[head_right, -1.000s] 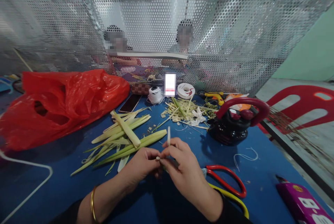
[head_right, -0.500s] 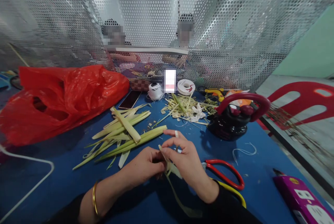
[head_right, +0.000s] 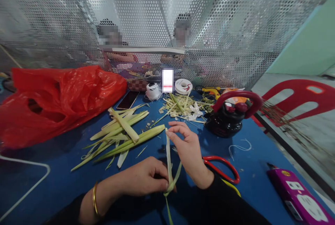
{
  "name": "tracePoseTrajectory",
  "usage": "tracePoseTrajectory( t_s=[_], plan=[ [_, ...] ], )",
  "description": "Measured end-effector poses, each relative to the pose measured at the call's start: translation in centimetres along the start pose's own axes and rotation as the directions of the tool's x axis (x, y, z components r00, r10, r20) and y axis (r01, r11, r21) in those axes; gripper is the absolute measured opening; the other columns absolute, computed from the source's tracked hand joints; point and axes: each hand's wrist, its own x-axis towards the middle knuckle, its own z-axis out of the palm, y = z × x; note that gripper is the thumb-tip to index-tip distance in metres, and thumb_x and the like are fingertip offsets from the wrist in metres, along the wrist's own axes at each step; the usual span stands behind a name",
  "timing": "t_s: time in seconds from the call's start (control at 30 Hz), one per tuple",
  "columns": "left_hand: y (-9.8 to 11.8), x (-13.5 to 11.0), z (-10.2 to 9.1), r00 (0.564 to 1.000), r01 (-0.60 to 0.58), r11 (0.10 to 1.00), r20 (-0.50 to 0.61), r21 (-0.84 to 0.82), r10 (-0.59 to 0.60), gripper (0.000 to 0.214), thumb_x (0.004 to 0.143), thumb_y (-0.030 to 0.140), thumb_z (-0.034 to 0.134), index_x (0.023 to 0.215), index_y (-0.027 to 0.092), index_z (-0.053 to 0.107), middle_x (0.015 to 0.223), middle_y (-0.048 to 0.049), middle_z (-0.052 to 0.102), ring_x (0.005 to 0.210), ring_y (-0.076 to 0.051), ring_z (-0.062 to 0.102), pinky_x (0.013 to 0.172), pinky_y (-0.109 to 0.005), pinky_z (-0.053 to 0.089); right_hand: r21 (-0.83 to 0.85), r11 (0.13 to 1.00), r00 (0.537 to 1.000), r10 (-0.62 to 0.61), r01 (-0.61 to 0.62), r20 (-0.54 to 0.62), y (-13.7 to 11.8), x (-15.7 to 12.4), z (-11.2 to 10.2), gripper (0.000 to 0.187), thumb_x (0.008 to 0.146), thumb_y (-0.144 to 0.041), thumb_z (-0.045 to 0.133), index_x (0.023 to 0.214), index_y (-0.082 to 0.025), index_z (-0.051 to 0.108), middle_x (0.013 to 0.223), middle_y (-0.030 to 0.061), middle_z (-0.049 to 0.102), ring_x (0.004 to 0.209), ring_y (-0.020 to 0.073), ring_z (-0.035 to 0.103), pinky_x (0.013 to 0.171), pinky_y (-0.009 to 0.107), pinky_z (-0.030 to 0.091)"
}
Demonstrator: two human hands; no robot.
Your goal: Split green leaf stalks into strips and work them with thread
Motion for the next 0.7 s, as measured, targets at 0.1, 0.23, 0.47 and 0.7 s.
tracePoseTrajectory(
  t_s=[0.1,0.23,0.47,0.7],
  plan=[
    [0.2,-0.1,-0.1,1.000,-0.015,0.999,0.017,-0.035,0.015,0.022,0.077,0.025,0.057,0.083,0.021,0.077,0.073,-0.0011,0.066,0.064,-0.012,0.055,0.061,-0.020,0.041,0.037,0.999,0.999,0.028,-0.028,-0.022,0.1,0.0,0.1,0.014,0.075,-0.031,0.070,0.069,-0.019,0.067,0.101,0.0081,0.066,0.099,0.0248,0.060,0.090,0.040,0.042],
    [0.8,-0.3,-0.2,0.998,0.042,0.979,0.060,-0.200,-0.031,0.027,0.079,0.029,0.054,0.090,0.020,0.077,0.074,-0.0018,0.063,0.061,-0.012,0.053,0.062,-0.021,0.043,0.052,0.997,0.998,0.065,-0.064,-0.018,0.4,0.1,0.2,0.015,0.074,-0.033,0.069,0.068,-0.019,0.066,0.091,0.0059,0.066,0.090,0.0220,0.061,0.085,0.037,0.045],
    [0.8,0.0,0.3,0.995,0.099,0.942,0.021,-0.320,-0.097,0.030,0.077,0.042,0.062,0.077,0.016,0.078,0.059,-0.0012,0.060,0.053,-0.009,0.048,0.054,-0.020,0.039,-0.010,0.999,0.999,0.035,-0.035,0.014,1.3,-0.1,0.9,0.012,0.077,-0.030,0.065,0.071,-0.019,0.066,0.088,0.0050,0.067,0.088,0.0208,0.061,0.084,0.036,0.046],
    [0.8,0.4,-0.1,0.951,0.000,0.908,-0.280,-0.419,-0.129,0.035,0.078,0.044,0.059,0.074,0.014,0.077,0.051,0.0000,0.052,0.048,-0.009,0.045,0.054,-0.021,0.039,-0.036,0.999,0.977,-0.002,-0.006,-0.215,1.0,0.0,-0.5,0.032,0.082,-0.043,0.061,0.105,-0.021,0.063,0.110,0.0083,0.065,0.103,0.0234,0.058,0.090,0.039,0.044]
  ],
)
